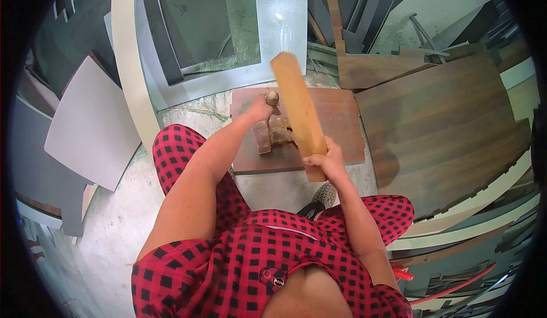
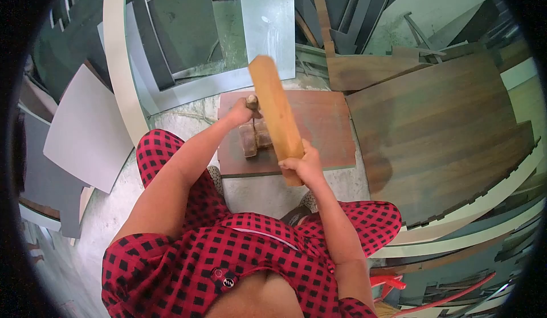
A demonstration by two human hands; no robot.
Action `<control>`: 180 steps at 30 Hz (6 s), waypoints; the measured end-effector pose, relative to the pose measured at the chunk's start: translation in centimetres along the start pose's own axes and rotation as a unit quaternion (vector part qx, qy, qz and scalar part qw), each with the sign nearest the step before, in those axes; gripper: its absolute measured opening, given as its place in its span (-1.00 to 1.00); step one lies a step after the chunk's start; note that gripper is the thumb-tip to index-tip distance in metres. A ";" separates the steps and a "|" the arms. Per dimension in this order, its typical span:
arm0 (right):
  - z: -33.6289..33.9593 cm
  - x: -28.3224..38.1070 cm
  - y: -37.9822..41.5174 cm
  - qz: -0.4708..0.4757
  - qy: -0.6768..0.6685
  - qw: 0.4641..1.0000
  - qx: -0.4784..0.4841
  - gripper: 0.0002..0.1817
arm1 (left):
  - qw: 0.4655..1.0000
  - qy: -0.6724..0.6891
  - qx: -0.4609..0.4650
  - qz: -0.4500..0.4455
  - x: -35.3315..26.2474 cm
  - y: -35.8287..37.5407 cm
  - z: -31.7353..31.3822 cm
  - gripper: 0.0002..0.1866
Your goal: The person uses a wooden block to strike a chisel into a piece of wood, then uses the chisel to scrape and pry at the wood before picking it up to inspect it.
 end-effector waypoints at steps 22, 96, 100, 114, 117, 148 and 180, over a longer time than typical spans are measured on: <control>2.5 1.8 0.3 0.108 -0.091 0.982 -0.126 -0.49 | 0.998 0.051 0.019 0.010 -2.2 -2.7 -4.2 -0.75; 2.0 0.2 0.8 0.008 0.284 0.954 -0.099 -0.47 | 0.997 -0.024 -0.016 -0.072 -1.3 -1.8 -5.3 -0.66; 2.1 0.3 1.1 0.047 0.103 0.993 -0.039 -0.44 | 0.992 -0.079 -0.017 -0.094 -1.2 -2.2 -5.2 -0.65; 2.9 0.8 0.8 -0.004 -0.013 0.998 -0.054 -0.49 | 0.995 0.073 0.063 0.037 -2.4 -1.0 -4.4 -0.63; 3.4 0.6 0.7 0.046 0.030 0.996 -0.075 -0.53 | 0.995 0.063 0.057 0.059 -4.2 -0.1 -3.5 -0.67; 2.5 -1.7 0.6 0.016 0.077 0.995 -0.064 -0.56 | 0.999 -0.003 0.035 0.011 -3.2 0.1 -4.3 -0.66; -0.2 0.3 1.1 -0.017 0.300 0.953 -0.045 -0.44 | 0.988 0.090 0.077 0.098 -1.7 3.3 -1.0 -0.67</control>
Point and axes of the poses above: each hand's wrist, its own y-axis away from the middle knuckle, its own z-axis out of the back of the hand, x = y × z, the point moved 2 cm from there along -y, towards the middle knuckle, and after that the axes turned 6 degrees about -y, right-handed, at the moved point
